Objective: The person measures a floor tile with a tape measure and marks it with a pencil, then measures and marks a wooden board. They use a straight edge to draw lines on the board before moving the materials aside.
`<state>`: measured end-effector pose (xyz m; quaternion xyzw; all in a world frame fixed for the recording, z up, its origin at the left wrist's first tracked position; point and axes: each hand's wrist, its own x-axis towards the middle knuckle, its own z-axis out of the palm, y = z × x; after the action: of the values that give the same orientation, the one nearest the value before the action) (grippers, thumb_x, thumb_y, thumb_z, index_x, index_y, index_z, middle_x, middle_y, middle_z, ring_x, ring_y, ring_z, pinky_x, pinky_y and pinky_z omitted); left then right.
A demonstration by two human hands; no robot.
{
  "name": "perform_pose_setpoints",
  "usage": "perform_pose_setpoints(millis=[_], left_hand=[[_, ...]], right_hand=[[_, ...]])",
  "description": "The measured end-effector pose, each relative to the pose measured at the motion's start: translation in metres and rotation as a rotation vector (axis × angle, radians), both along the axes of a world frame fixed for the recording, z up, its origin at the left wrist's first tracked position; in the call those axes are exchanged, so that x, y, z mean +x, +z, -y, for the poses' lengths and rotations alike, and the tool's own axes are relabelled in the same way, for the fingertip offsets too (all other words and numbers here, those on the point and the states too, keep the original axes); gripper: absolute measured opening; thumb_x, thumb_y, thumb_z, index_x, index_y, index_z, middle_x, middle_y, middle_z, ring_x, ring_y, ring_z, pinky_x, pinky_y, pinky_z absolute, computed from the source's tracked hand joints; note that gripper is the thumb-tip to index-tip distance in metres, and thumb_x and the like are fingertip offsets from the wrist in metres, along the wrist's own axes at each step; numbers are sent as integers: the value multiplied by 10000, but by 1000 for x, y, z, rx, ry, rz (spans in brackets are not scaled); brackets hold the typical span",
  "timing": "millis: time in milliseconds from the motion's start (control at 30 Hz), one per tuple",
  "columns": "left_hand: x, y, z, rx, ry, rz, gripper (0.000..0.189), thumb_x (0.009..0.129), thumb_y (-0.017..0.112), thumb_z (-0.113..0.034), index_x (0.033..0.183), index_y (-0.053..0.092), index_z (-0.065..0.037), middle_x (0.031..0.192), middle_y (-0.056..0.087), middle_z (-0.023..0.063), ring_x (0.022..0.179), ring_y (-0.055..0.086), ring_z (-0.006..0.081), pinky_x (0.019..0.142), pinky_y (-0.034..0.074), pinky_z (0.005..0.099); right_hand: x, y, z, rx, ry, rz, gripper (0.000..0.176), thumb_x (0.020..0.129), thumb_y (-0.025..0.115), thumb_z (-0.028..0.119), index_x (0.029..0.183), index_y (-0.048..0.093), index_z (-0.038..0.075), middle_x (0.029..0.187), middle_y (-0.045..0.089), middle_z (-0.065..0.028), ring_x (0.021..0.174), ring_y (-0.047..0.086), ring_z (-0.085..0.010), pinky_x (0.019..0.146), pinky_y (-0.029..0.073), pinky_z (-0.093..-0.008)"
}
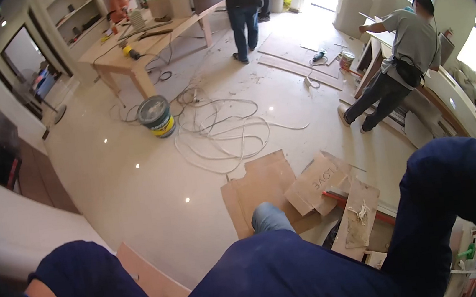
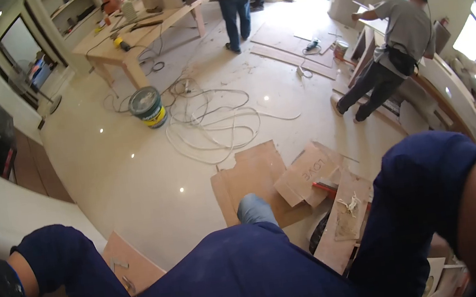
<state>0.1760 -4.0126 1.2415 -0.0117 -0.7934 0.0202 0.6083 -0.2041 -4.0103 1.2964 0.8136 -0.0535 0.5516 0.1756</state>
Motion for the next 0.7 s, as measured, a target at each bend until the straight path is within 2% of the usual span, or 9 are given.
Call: perform_pose_setpoints(millis=[233, 467, 700], left_hand=[[-41, -8, 160, -64, -112, -20, 311, 959, 570, -178, 1221, 626, -20, 1057, 672, 45, 881, 627, 161, 825, 475, 315], [-107, 21, 340, -55, -187, -14, 327, 959, 571, -206, 1225, 626, -25, 1065, 676, 40, 857, 622, 159, 789, 468, 314], [-163, 16, 484, -48, -317, -48, 344, 958, 572, -234, 1229, 626, -30, 1074, 680, 34, 832, 616, 157, 753, 461, 312]], right_hand=[[-29, -32, 134, -70, 0, -17, 277, 1025, 480, 283, 1139, 541, 38, 952, 564, -124, 841, 576, -290, 829, 556, -488], [-90, -22, 272, -81, -69, 23, 280, 1025, 473, 265, 1161, 536, 28, 984, 568, -127, 874, 578, -285, 847, 548, -476], [-133, -20, 388, -66, -145, 14, 286, 1025, 467, 247, 1182, 530, 17, 1015, 572, -130, 906, 579, -280, 865, 540, -464]])
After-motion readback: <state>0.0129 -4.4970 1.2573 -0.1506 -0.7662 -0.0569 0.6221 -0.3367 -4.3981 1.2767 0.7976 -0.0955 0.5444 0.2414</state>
